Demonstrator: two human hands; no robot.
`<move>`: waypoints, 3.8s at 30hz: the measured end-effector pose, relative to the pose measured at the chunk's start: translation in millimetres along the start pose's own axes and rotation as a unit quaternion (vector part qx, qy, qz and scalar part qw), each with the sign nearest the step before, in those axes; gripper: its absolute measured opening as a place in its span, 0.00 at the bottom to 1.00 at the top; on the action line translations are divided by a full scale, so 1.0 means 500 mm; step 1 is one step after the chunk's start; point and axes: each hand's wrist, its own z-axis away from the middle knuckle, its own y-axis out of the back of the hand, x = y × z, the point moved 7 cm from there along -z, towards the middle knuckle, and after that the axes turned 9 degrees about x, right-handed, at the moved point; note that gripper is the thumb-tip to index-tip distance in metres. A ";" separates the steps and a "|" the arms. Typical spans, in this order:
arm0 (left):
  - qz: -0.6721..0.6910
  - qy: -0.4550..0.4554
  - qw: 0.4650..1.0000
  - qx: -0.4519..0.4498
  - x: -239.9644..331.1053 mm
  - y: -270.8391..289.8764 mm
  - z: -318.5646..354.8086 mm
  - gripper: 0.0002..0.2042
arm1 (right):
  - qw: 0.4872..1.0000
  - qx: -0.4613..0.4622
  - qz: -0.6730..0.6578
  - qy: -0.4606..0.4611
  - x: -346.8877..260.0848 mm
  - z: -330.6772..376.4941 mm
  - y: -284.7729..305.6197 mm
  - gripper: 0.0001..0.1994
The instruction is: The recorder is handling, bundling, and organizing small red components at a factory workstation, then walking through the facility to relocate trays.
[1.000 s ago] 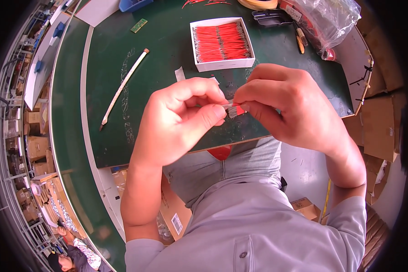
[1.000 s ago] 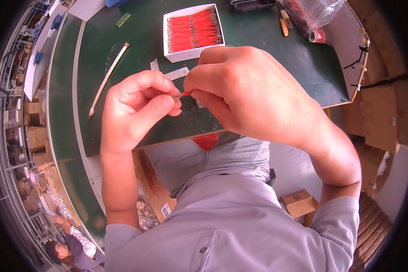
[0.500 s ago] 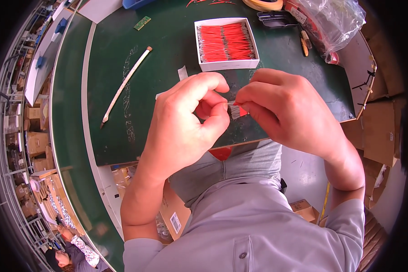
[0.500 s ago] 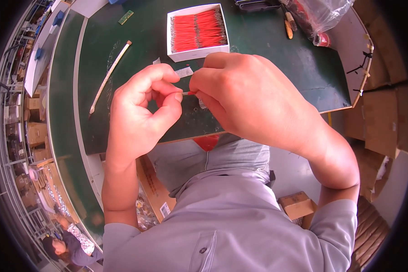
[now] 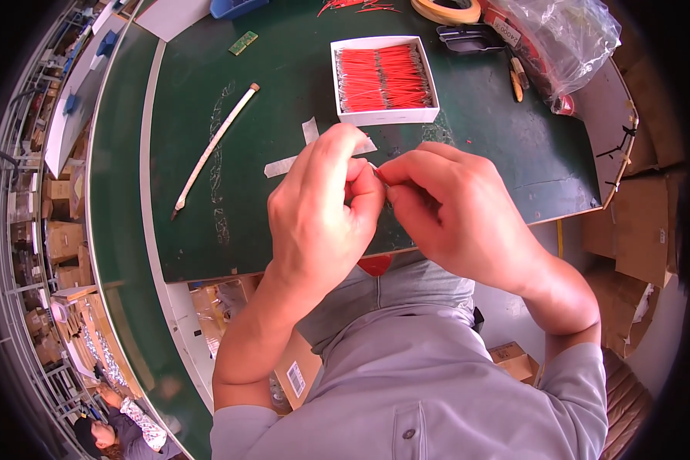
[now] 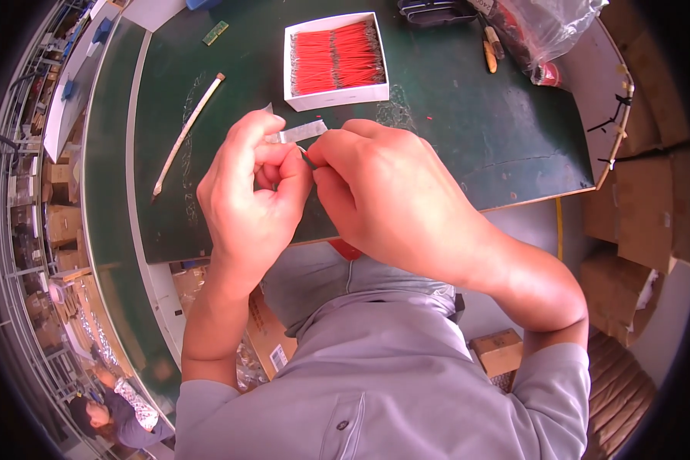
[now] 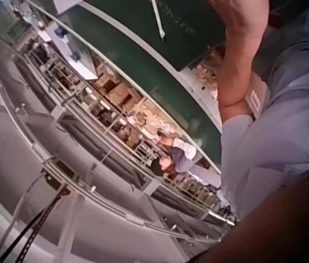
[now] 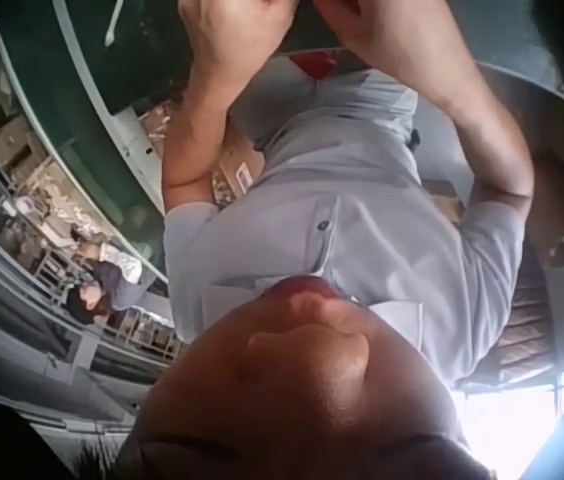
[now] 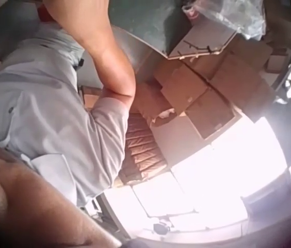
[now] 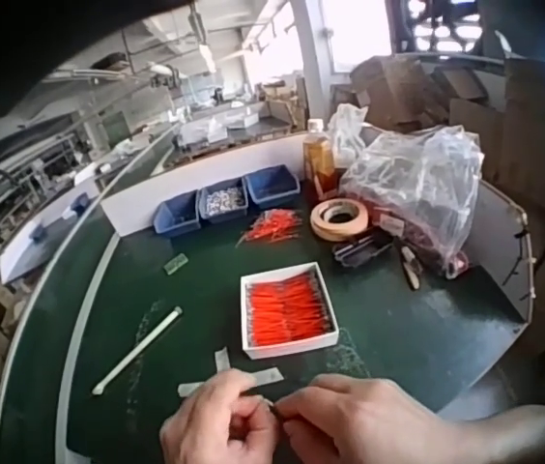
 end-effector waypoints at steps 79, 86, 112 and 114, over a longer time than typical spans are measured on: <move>0.365 0.272 0.890 -0.033 -0.044 -0.003 0.073 0.11 | 0.997 0.043 0.019 0.058 -0.012 0.044 -0.009 0.10; 0.320 0.281 0.905 0.017 -0.069 0.015 0.092 0.15 | 0.997 -0.031 0.051 0.051 -0.003 -0.001 -0.044 0.09; 0.087 0.175 0.981 0.014 -0.158 0.059 0.109 0.11 | 0.986 0.007 0.135 0.101 0.138 -0.219 -0.018 0.06; 0.083 0.176 0.981 0.017 -0.160 0.059 0.107 0.10 | 0.990 0.054 0.118 0.048 0.142 -0.214 0.029 0.07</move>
